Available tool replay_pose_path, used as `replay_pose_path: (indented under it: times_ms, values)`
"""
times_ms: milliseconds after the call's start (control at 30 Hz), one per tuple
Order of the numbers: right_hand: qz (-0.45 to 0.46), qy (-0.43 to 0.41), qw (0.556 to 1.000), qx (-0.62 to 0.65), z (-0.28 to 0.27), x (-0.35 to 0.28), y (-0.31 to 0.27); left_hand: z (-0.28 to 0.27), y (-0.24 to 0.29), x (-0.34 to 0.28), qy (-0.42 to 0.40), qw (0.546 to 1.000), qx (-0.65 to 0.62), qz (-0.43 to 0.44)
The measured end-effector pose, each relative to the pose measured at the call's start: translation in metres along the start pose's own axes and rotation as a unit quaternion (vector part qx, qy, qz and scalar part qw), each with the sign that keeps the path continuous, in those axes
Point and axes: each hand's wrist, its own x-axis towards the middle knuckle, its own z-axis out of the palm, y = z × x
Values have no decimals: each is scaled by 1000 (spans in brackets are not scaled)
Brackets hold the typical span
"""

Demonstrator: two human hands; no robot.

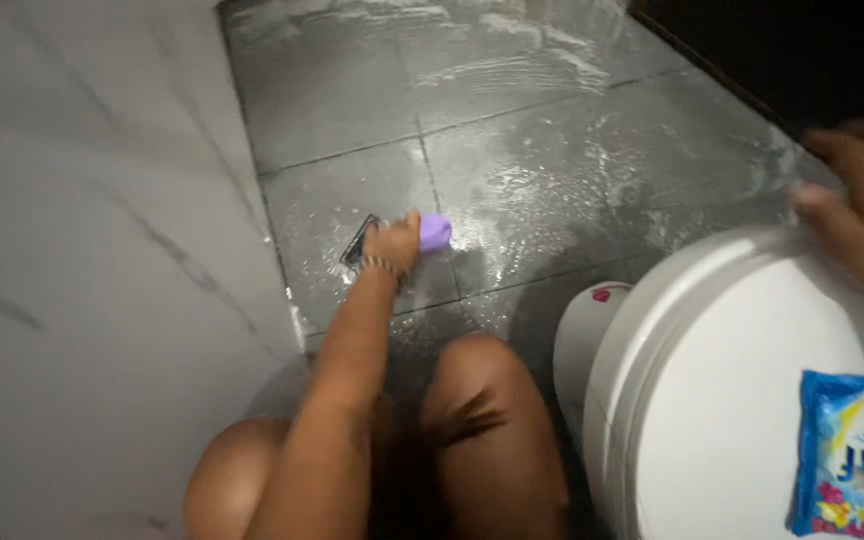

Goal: The person scrubs the tiled bathroom floor using a purple sponge, focusing on the corner and grout lines. They move around the floor area, scrubbing different sections and the drain cover.

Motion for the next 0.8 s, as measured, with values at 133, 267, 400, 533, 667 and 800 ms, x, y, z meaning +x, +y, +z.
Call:
replay_pose_path:
  times_ms: [133,267,400,533,667,800]
  values:
    - [-76,-3,996,-36,11,91,-88,-128,-28,-43,-11,971,-211,-110]
    - [-174,-132,968,-124,51,172,-173,-158,-72,-61,48,991,119,35]
    - [-152,-342,920,-114,88,223,-250,-124,-107,-84,172,969,145,99]
    - [-90,-346,931,-78,149,244,-294,-82,-109,-95,226,957,158,85]
    - [-65,-314,945,57,222,226,-318,-45,-98,-100,203,977,8,-69]
    - [-12,-356,923,143,250,196,-335,-11,-94,-98,149,985,-41,-80]
